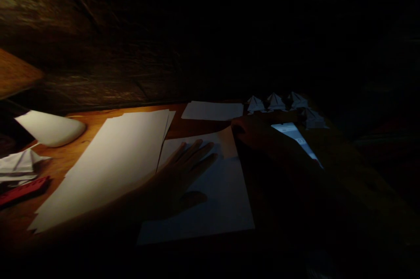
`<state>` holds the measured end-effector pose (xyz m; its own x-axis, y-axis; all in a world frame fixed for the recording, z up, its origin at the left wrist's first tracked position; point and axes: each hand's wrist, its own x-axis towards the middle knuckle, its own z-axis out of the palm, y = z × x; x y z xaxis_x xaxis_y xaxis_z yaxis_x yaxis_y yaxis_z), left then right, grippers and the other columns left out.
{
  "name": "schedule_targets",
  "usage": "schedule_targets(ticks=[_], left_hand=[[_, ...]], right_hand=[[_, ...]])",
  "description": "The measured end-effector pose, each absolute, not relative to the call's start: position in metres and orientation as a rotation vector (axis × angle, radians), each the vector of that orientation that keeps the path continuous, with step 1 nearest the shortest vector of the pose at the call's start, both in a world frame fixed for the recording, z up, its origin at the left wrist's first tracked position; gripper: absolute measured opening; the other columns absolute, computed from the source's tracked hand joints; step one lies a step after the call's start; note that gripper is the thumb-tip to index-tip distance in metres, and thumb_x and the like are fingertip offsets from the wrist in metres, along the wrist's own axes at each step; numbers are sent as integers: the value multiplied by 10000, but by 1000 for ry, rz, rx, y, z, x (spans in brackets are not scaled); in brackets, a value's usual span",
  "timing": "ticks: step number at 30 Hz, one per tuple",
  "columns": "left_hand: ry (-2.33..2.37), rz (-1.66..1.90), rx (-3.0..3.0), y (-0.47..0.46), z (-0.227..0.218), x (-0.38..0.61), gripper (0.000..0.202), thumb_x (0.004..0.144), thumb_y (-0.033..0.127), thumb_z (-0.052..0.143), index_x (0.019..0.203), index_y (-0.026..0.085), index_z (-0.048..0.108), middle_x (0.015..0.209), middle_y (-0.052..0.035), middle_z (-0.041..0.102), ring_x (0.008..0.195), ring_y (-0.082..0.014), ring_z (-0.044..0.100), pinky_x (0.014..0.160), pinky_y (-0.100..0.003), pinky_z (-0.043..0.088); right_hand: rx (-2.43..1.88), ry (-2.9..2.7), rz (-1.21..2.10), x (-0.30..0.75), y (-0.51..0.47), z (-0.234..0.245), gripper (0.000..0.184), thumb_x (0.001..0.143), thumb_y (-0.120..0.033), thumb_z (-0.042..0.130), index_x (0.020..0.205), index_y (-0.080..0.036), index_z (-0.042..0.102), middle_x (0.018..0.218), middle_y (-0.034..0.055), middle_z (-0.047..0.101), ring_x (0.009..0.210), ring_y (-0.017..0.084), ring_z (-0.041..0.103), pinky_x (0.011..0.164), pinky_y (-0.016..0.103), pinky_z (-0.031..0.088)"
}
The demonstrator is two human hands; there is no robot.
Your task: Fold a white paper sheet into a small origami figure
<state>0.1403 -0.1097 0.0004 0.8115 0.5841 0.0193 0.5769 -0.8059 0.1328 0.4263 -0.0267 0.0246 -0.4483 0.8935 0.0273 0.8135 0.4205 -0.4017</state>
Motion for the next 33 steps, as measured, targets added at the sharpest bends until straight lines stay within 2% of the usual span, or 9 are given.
schedule_targets(ticks=[8, 13, 15, 23, 26, 30, 33], left_hand=[[936, 39, 2863, -110, 7, 143, 844, 963, 579, 602, 1636, 242, 220, 1741, -127, 154, 1594, -431, 121, 1239, -719, 198], [928, 31, 2858, -110, 10, 144, 850, 958, 566, 618, 1635, 230, 228, 1736, -140, 160, 1588, -442, 140, 1228, -738, 209], [933, 25, 2860, -111, 11, 144, 854, 958, 566, 619, 1637, 230, 226, 1738, -138, 152, 1590, -441, 132, 1230, -738, 206], [953, 29, 2840, -113, 10, 143, 860, 954, 586, 621, 1638, 234, 238, 1738, -124, 171, 1596, -419, 128, 1245, -723, 198], [923, 43, 2839, -111, 10, 142, 802, 958, 578, 626, 1628, 305, 280, 1735, -132, 170, 1593, -424, 145, 1226, -745, 201], [854, 91, 2846, -110, 12, 141, 704, 935, 550, 680, 1566, 459, 379, 1744, -113, 83, 1581, -468, 159, 1188, -782, 218], [854, 83, 2843, -111, 15, 142, 729, 931, 533, 692, 1578, 445, 369, 1744, -124, 68, 1577, -483, 150, 1191, -770, 238]], right_hand=[[-1469, -2446, 434, 432, -25, 26, 114, 840, -168, 610, 870, -200, 716, 912, 75, 763, 840, 234, 681, 752, 328, 463], [-1690, -2258, 351, 452, -20, 21, 101, 877, -237, 629, 887, -199, 722, 947, 91, 768, 904, 266, 701, 772, 353, 482], [-1626, -2289, 387, 457, -18, 20, 111, 890, -266, 641, 933, -215, 730, 1019, 77, 776, 961, 266, 704, 820, 361, 486], [-1522, -2351, 397, 453, -17, 14, 109, 868, -254, 666, 955, -230, 727, 1017, 65, 781, 964, 269, 705, 832, 365, 490], [-1508, -2341, 414, 455, -16, 12, 114, 872, -268, 662, 961, -237, 727, 1026, 64, 783, 976, 275, 707, 835, 371, 493], [-1490, -2344, 463, 456, -18, 14, 107, 880, -280, 657, 953, -238, 723, 1016, 61, 783, 961, 268, 710, 827, 367, 494], [-1484, -2331, 471, 455, -19, 15, 99, 882, -275, 654, 948, -240, 719, 1018, 53, 781, 962, 259, 710, 828, 360, 490]])
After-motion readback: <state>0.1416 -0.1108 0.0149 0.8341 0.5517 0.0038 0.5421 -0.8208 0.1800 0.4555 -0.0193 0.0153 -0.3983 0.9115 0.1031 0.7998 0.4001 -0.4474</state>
